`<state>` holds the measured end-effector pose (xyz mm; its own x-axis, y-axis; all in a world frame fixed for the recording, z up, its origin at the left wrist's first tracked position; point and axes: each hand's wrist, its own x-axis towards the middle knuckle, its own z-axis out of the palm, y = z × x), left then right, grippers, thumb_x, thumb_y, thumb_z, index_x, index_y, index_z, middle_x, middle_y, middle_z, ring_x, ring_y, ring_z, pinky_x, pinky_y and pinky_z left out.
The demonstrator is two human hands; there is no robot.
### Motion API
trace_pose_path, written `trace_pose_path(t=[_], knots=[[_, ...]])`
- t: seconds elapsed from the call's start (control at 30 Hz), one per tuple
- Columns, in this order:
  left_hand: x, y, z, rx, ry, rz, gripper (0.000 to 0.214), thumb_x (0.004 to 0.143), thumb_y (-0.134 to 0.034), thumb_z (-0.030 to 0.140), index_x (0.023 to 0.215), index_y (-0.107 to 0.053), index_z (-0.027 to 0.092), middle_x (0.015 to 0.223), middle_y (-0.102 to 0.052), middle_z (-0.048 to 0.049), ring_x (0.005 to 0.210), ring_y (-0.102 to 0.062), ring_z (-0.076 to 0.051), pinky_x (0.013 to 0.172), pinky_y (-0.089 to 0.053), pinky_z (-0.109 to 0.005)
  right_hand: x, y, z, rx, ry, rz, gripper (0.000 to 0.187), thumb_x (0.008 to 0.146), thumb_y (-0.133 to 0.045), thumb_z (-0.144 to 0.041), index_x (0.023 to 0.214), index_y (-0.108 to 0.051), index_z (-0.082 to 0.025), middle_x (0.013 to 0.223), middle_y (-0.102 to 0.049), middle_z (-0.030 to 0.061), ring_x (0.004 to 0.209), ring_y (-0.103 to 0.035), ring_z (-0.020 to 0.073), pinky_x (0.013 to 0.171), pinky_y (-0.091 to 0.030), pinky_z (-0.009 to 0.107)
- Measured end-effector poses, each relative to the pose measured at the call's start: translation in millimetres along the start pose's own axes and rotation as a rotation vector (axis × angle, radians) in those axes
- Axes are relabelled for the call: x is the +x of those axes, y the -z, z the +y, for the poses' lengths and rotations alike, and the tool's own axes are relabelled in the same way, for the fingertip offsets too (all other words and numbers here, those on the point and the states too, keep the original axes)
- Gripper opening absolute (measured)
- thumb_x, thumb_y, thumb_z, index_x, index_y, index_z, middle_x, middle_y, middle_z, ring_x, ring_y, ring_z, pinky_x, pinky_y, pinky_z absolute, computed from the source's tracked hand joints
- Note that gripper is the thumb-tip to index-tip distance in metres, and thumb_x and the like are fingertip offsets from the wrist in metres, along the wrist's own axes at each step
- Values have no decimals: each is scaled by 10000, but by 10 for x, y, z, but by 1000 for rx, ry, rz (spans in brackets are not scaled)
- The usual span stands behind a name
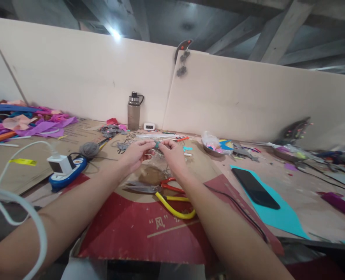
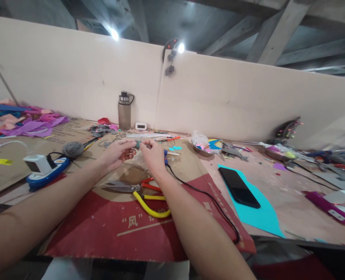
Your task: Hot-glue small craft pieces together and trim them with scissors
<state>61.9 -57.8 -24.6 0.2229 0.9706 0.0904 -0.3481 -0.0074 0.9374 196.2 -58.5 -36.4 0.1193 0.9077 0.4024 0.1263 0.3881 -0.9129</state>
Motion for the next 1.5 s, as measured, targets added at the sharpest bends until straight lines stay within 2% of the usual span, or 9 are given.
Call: trace_pose_path(t=[0.2, 0.43, 0.73, 0.83, 1.0, 1.23, 1.4, 1.43, 1.5], knots=[[-5, 32, 15, 187, -105, -19, 250, 624, -730, 263, 811, -644, 120, 689, -624, -28, 548, -563, -92, 474, -395, -202, 24, 28, 39, -47, -26, -3, 174, 651, -547, -346, 654, -542, -172, 556, -455, -63, 527, -361, 80, 542, -310, 220], [-7, 42, 23, 337, -159, 11, 189, 663, -669, 309, 664, -605, 130, 572, -559, -1, 499, -510, -73, 428, -350, -175, -35, 9, -24, -118, 6, -57, 165, 665, -544, -328, 689, -559, -166, 571, -471, -54, 521, -361, 79, 511, -282, 216], [32, 95, 72, 133, -41, -5, 182, 633, -629, 233, 575, -478, 149, 458, -382, 63, 360, -317, -26, 339, -135, -162, -37, 21, -4, 36, 27, -206, 238, 711, -579, -413, 784, -571, -186, 638, -462, -51, 545, -343, 77, 521, -290, 217], [86, 186, 94, 137, -90, 78, 175, 625, -647, 248, 614, -506, 146, 466, -401, 68, 351, -323, -25, 333, -128, -160, -5, 45, 70, -24, 33, -236, 242, 745, -544, -426, 793, -582, -192, 615, -442, -52, 552, -351, 87, 536, -308, 221], [215, 437, 162, 153, -250, 353, 172, 627, -656, 268, 659, -543, 143, 492, -474, 51, 386, -437, -46, 345, -206, -152, -6, 67, 99, -165, 22, -305, 276, 792, -477, -418, 820, -630, -189, 540, -391, -60, 517, -353, 96, 520, -309, 222], [271, 656, 265, 23, -433, 617, 156, 635, -626, 256, 719, -549, 150, 586, -542, 33, 428, -535, -60, 325, -184, -157, -203, 58, -89, -330, 93, -678, 273, 798, -487, -355, 848, -703, -196, 595, -530, -40, 537, -416, 84, 496, -292, 193], [248, 682, 359, -291, -363, 620, 158, 613, -627, 196, 705, -502, 162, 584, -545, 44, 477, -557, -53, 342, -216, -133, -243, 169, -244, -349, 34, -1017, 273, 766, -538, -399, 804, -726, -205, 702, -661, -15, 626, -538, 125, 564, -388, 218], [243, 682, 370, -334, -342, 607, 171, 603, -634, 183, 690, -489, 163, 556, -522, 54, 460, -537, -43, 342, -205, -130, -210, 207, -264, -368, 32, -982, 276, 768, -534, -402, 789, -723, -202, 741, -676, -7, 666, -561, 136, 600, -407, 228], [233, 671, 374, -336, -314, 573, 192, 590, -650, 184, 663, -474, 163, 507, -468, 74, 399, -462, -22, 333, -174, -136, -115, 292, -287, -440, 20, -722, 320, 800, -477, -410, 758, -706, -190, 761, -683, 10, 693, -579, 149, 636, -418, 246]])
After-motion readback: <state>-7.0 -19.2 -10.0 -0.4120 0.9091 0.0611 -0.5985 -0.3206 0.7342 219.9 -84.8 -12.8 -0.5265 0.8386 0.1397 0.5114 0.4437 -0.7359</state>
